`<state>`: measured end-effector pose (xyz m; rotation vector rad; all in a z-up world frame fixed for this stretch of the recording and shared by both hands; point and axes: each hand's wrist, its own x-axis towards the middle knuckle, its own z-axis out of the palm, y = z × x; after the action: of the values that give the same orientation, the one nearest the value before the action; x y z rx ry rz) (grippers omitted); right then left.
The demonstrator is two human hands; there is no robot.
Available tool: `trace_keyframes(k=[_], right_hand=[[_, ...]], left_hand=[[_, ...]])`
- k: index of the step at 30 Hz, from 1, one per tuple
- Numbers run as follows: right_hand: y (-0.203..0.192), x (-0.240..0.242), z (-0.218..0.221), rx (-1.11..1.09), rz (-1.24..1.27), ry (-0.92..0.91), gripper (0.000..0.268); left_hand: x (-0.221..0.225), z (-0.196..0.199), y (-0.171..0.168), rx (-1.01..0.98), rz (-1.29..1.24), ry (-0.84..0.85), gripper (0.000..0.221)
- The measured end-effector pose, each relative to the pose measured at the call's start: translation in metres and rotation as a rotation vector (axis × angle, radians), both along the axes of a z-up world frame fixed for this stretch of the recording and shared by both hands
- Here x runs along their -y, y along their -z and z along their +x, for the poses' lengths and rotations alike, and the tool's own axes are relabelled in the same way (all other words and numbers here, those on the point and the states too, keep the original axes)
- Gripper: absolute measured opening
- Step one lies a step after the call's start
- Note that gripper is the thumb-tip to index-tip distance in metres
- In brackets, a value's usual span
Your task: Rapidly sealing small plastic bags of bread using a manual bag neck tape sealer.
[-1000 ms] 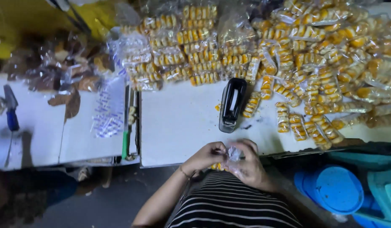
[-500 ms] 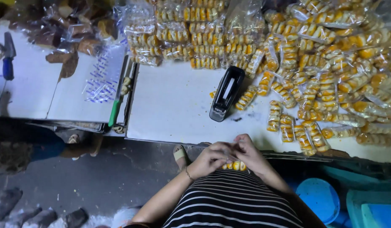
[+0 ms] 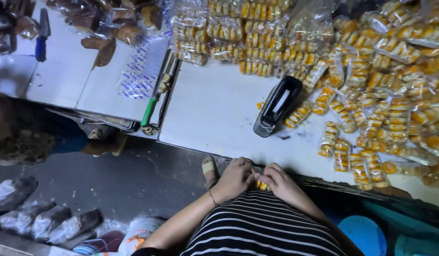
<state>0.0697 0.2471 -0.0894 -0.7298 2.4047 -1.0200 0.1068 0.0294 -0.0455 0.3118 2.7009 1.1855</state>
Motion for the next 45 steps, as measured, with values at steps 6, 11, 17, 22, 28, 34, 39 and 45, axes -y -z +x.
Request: trace_keyframes(k=[6,11,17,22,28,34,39,45], right_hand=[[-0.006,0.035,-0.018,0.456,0.089,0.348,0.037],[-0.002,0.051,-0.093,-0.276,-0.219,0.812,0.028],[-0.002,0.074,-0.089,-0.319,-0.219,0.856,0.019],[0.03,0.073,-0.051,-0.25,0.048,0.891,0.012],[-0.022,0.153,-0.039,-0.024,-0.544,0.701,0.018],[-0.053,0.173,-0.036,0.067,-0.516,0.915,0.032],[-0.091,0.183,-0.021,-0.396,-0.35,0.726,0.044],[-0.042,0.146,0.019,0.201,-0.448,1.03,0.043]], left_hand=[[0.016,-0.022,0.035,0.416,0.387,-0.186,0.023],[0.06,-0.054,-0.023,0.106,0.351,-0.132,0.009],[0.097,-0.071,-0.003,0.0,0.411,-0.11,0.02],[0.119,-0.088,0.003,0.124,0.468,-0.179,0.016],[0.119,-0.104,-0.011,0.009,0.435,-0.008,0.033],[0.13,-0.134,0.017,-0.606,0.298,0.489,0.014],[0.109,-0.225,0.017,0.328,0.748,0.303,0.016],[0.187,-0.556,-0.021,-0.87,0.313,-0.143,0.033]])
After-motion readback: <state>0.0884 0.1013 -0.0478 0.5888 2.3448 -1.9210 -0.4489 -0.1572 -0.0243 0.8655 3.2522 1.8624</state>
